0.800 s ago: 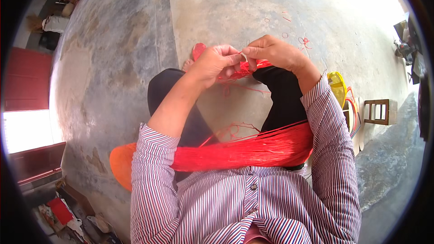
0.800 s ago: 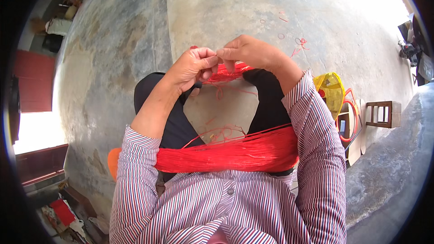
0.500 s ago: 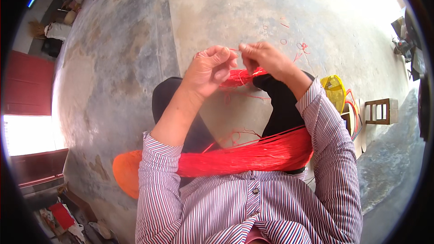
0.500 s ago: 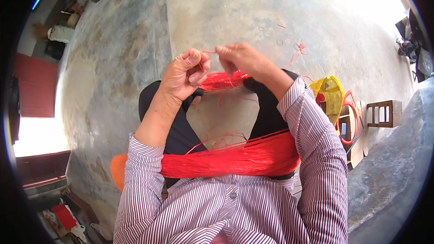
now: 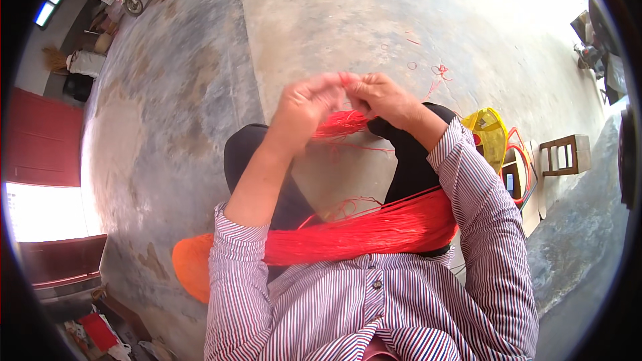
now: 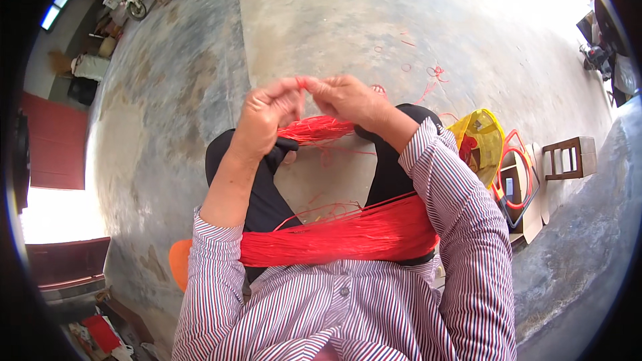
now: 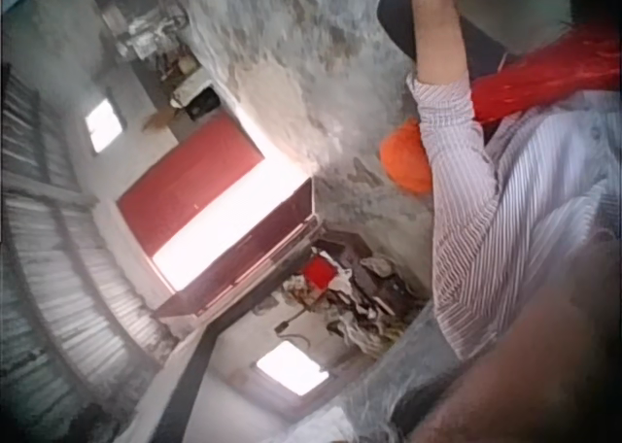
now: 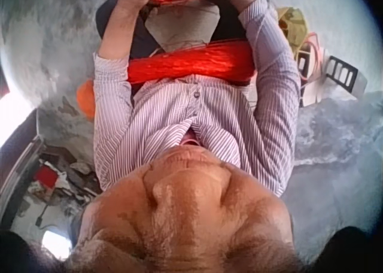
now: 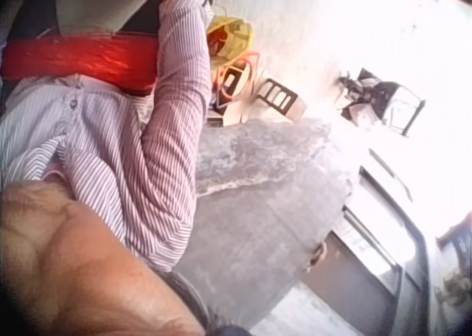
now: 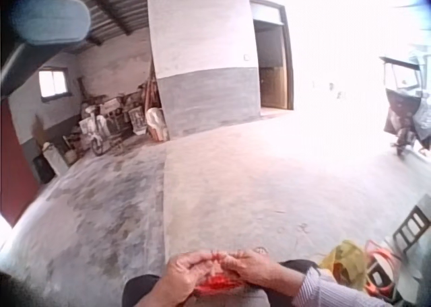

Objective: The person winds red plastic fiber into a ball by hand.

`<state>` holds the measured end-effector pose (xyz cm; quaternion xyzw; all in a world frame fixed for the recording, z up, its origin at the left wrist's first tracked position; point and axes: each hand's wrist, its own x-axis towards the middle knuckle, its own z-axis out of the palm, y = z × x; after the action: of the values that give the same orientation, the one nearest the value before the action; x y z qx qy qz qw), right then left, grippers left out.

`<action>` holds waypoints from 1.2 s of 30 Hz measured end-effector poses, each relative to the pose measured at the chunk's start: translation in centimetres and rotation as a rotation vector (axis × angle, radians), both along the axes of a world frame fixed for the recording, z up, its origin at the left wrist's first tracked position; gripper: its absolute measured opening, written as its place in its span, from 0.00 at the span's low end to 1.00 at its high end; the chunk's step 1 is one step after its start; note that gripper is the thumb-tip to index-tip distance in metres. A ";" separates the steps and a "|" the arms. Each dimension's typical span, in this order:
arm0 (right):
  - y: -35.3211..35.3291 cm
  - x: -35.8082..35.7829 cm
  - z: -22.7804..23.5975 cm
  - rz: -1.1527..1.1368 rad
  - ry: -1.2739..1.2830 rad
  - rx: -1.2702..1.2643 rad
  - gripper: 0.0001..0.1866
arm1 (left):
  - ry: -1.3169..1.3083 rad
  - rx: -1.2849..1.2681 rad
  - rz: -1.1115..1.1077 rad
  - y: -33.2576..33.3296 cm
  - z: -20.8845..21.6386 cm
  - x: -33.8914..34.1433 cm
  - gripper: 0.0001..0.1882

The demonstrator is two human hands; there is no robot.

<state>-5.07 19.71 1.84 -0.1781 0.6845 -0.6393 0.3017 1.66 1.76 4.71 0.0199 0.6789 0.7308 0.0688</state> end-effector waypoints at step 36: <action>3.8 -0.6 1.6 -0.069 -0.016 -0.398 0.24 | 0.231 -0.291 -0.381 0.1 4.4 -1.6 0.33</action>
<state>-5.64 23.53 3.46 -0.2056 0.5478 -0.7734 0.2440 0.10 1.82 9.12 0.2204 0.7642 0.5922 0.1292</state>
